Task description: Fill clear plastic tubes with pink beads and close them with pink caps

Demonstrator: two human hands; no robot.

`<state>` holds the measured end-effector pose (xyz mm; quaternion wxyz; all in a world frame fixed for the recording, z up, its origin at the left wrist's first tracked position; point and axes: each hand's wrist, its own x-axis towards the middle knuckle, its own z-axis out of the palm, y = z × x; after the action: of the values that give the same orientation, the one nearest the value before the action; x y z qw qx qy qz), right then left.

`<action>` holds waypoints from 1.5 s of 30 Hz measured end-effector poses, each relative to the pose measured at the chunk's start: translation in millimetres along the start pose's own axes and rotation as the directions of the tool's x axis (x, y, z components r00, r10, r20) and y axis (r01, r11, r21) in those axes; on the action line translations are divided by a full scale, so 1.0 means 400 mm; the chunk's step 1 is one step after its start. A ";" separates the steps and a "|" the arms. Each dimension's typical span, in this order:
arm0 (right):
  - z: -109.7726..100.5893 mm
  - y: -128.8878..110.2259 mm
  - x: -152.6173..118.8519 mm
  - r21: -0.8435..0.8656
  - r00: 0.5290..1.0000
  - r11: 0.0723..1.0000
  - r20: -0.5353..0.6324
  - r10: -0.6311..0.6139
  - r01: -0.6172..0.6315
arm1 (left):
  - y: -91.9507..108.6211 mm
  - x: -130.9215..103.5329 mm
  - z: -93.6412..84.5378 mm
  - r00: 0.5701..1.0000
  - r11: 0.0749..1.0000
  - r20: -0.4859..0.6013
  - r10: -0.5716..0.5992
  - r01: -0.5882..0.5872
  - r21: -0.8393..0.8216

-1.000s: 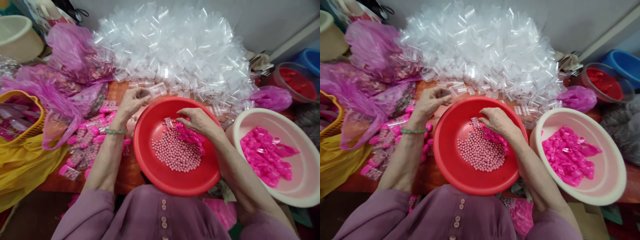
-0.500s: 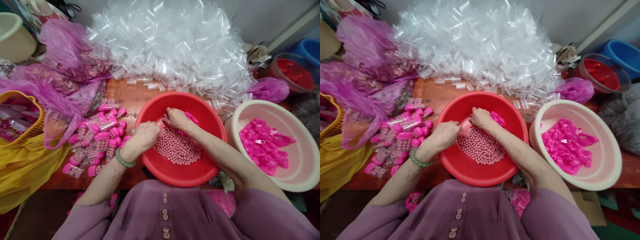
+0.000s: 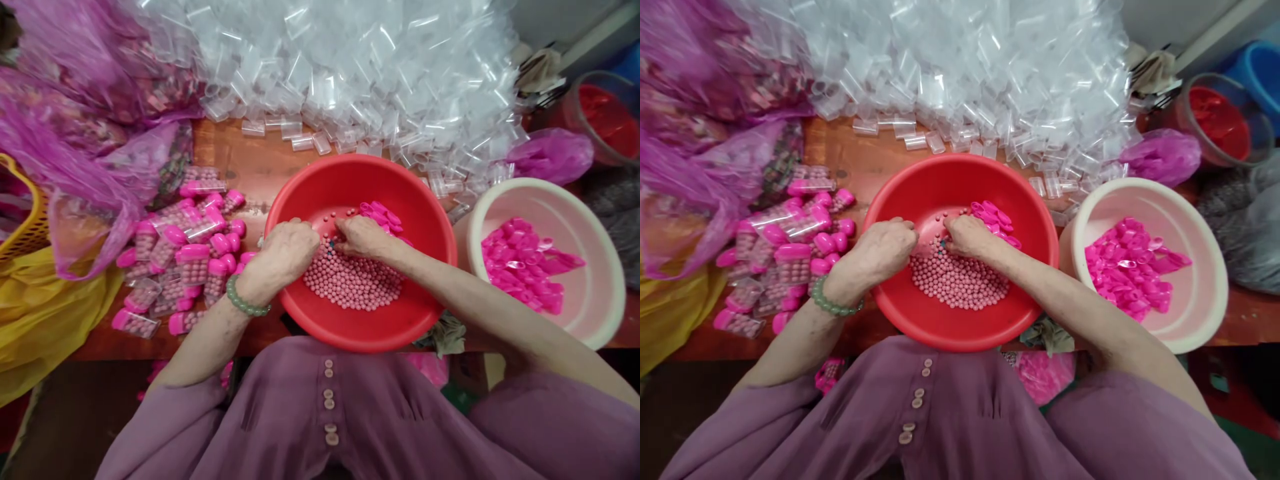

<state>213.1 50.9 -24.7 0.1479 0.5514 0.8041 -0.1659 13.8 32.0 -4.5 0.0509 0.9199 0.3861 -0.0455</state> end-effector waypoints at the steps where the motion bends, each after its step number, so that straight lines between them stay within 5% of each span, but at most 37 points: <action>1: 0.003 -0.002 -0.003 0.000 1.000 1.000 -0.002 -0.007 0.007 | -0.001 0.000 0.003 1.000 1.000 -0.001 0.000 0.000 0.002; 11: 0.030 0.011 0.014 0.081 0.984 0.995 -0.173 -0.046 0.061 | -0.011 0.005 0.012 0.997 0.998 -0.077 0.021 -0.025 -0.056; 17: 0.021 0.042 0.011 0.269 0.943 0.940 -0.310 -0.121 0.209 | -0.002 0.003 0.004 0.996 0.999 -0.090 0.023 -0.025 -0.031; 24: -0.039 0.045 0.021 -0.212 0.980 0.962 -0.065 -0.188 0.171 | 0.008 -0.010 -0.007 0.994 0.997 -0.088 0.070 -0.068 0.018; 30: -0.064 0.011 0.068 -0.287 0.962 0.919 0.041 -0.271 0.271 | 0.007 -0.004 0.015 0.986 0.993 -0.135 0.094 -0.084 0.080; 36: -0.052 -0.017 0.079 -0.287 0.856 0.807 0.180 -0.484 0.516 | 0.006 0.004 0.020 0.984 0.998 -0.167 0.063 -0.059 0.029; 41: -0.026 -0.047 0.014 -0.246 0.813 0.777 0.234 -0.533 0.580 | 0.004 -0.002 0.028 0.982 0.998 -0.180 0.062 -0.064 -0.004; 45: 0.006 -0.063 -0.051 -0.133 0.734 0.728 0.251 -0.631 0.672 | 0.005 -0.002 0.034 0.986 0.999 -0.167 0.025 -0.030 -0.025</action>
<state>196.6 24.3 -15.6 0.2140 0.1947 0.9419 -0.1709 14.3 28.2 -17.7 0.0315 0.9250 0.3769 0.0376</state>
